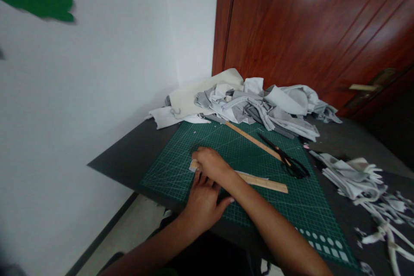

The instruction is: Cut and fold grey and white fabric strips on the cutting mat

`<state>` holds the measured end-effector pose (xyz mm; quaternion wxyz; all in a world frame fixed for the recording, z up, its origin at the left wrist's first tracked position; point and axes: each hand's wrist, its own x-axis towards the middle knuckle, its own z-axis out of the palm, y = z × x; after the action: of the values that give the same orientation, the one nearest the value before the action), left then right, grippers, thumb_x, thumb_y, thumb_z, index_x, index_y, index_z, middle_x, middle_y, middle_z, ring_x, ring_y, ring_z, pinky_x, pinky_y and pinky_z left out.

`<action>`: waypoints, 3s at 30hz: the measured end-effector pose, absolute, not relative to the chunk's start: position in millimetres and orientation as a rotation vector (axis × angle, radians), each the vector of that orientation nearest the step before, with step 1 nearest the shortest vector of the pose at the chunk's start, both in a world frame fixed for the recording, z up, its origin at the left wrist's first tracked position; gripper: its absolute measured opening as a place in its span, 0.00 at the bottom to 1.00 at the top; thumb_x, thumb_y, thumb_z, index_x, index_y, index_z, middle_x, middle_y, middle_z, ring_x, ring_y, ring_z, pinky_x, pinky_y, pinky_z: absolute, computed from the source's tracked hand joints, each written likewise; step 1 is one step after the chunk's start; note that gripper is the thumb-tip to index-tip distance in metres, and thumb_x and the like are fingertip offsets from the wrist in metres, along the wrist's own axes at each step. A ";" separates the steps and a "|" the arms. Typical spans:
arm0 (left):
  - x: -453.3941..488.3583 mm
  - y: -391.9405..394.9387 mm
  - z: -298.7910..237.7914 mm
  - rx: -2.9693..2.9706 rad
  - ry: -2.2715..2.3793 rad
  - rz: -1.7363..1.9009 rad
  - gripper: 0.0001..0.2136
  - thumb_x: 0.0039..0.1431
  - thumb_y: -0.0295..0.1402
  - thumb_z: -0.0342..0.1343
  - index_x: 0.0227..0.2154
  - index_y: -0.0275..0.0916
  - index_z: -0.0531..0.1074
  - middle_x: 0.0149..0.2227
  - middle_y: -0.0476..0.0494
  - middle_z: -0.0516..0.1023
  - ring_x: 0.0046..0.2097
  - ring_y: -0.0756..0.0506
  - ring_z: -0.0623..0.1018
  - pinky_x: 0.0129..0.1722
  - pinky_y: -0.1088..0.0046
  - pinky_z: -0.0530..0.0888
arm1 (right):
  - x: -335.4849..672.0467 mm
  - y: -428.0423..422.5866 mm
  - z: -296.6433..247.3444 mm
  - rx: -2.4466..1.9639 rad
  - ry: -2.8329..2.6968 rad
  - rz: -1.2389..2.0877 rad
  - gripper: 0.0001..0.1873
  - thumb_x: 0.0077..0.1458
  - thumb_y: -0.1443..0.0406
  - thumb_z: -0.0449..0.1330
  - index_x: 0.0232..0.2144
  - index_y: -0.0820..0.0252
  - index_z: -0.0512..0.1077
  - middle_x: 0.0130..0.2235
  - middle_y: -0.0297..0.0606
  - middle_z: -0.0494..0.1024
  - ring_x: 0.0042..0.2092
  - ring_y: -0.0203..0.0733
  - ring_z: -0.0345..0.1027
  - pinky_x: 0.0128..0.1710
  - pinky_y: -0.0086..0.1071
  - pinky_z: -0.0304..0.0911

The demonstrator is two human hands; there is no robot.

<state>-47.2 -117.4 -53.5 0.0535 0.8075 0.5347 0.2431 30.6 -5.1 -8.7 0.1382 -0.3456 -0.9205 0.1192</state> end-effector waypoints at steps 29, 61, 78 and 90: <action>-46.9 -118.3 -52.8 2.452 1.620 0.692 0.32 0.63 0.53 0.56 0.60 0.35 0.71 0.62 0.32 0.72 0.68 0.27 0.62 0.70 0.40 0.52 | 31.0 -0.1 -16.2 -1.110 -2.666 0.328 0.07 0.59 0.72 0.58 0.34 0.63 0.77 0.36 0.41 0.78 0.37 0.42 0.69 0.37 0.32 0.58; -47.5 -115.6 -56.2 2.504 1.652 0.674 0.36 0.64 0.57 0.52 0.63 0.32 0.67 0.69 0.31 0.61 0.71 0.26 0.57 0.69 0.41 0.56 | 79.5 -3.8 22.5 -1.256 -2.778 0.527 0.12 0.57 0.75 0.57 0.32 0.63 0.80 0.33 0.41 0.81 0.39 0.41 0.72 0.39 0.28 0.57; -49.0 -113.4 -56.4 2.536 1.657 0.698 0.34 0.64 0.55 0.53 0.62 0.33 0.69 0.68 0.31 0.64 0.70 0.26 0.59 0.67 0.39 0.59 | 84.7 -0.7 19.8 -1.260 -2.814 0.449 0.10 0.59 0.72 0.58 0.34 0.61 0.80 0.36 0.42 0.82 0.40 0.44 0.73 0.37 0.30 0.57; -48.8 -113.5 -54.1 2.527 1.667 0.647 0.35 0.65 0.56 0.50 0.63 0.31 0.68 0.66 0.30 0.66 0.70 0.26 0.59 0.68 0.41 0.58 | 127.4 -10.0 9.6 -1.188 -2.730 0.533 0.11 0.59 0.75 0.56 0.35 0.62 0.78 0.36 0.41 0.80 0.41 0.43 0.72 0.42 0.30 0.58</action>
<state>-48.8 -113.5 -54.1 0.0229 0.8161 0.5383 0.2089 127.4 -10.0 9.6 0.0584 -0.3922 -0.9010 0.1759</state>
